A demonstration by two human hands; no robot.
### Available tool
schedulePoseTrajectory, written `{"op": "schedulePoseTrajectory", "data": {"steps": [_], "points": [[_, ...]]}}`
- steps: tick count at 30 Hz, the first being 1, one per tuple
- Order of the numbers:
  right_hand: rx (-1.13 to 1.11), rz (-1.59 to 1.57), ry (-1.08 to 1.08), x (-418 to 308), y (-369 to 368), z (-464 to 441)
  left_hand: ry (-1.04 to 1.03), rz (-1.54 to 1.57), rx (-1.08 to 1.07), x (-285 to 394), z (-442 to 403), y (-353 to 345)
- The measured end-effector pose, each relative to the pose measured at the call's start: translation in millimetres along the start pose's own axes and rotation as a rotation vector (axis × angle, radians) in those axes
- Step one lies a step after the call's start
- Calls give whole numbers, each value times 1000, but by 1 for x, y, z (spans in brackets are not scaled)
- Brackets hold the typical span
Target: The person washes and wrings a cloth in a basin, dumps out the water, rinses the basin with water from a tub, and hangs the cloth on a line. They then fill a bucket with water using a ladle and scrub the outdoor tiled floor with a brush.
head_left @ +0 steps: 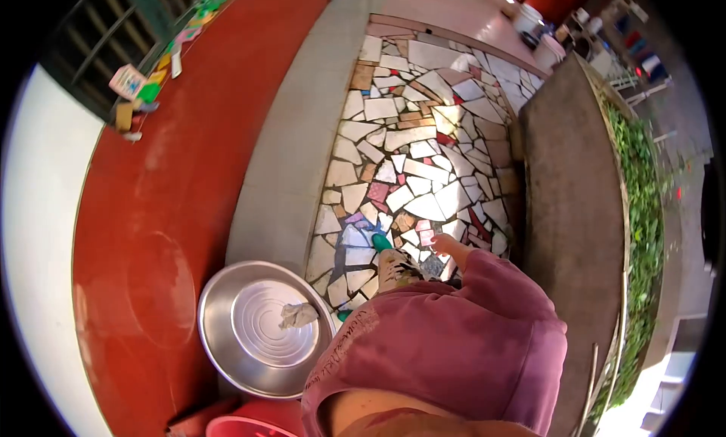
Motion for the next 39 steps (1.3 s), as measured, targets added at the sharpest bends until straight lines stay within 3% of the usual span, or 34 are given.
{"op": "schedulePoseTrajectory", "data": {"steps": [3,9,10,13,15,17,18,19,23,25,27,28,29,32,34,36,37,38,39], "points": [[101,9,12,51,47,31,-46,-88,4,74,-2,9],[204,-502,-213,135,132,20,-207,-365,-53,264,-20,-25],[137,-443,-225,187,139,-45,-256,-413,-60,298,-22,-31],[396,-794,-204,178,198,-28,-424,-427,-50,407,-33,-53],[385,-662,-192,179,223,-63,-508,-314,-47,487,-28,-73],[200,-404,97,145,245,-71,-570,-204,-62,552,-22,-93],[160,-532,166,129,256,-73,-594,-172,-73,581,-19,-102],[340,-1289,-42,93,271,-41,-607,-161,-90,604,-20,-114],[356,-1229,176,67,328,-44,-570,-479,-176,669,-61,-160],[427,-1249,138,95,344,-59,-532,-705,-206,700,-91,-182],[549,-1468,45,135,353,-66,-481,-921,-206,732,-121,-195],[741,-1429,-2,161,351,-77,-461,-1011,-195,754,-132,-198],[678,-1302,-144,191,350,-77,-446,-1080,-174,783,-142,-198],[832,-1873,-638,202,356,-17,-456,-1239,-83,884,-171,-202],[817,-1857,-936,197,368,3,-674,-1368,19,971,-192,-224],[718,-1841,-865,196,394,-1,-1062,-1481,217,1084,-209,-276],[677,-1829,-756,195,413,-9,-1195,-1506,149,1147,-201,-308],[653,-1805,-671,192,435,-20,-1164,-1548,80,1197,-221,-348],[635,-1776,-600,189,455,-30,-1093,-1320,32,1252,-211,-386]]}}
Point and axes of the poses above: each hand's wrist, its own z-axis away from the middle knuckle, its own y-axis out of the back of the hand, x = y × z, the point moved 3 cm from there along -z, towards the middle knuckle, and after that the axes turned 13 degrees about -z, right-handed, at the moved point
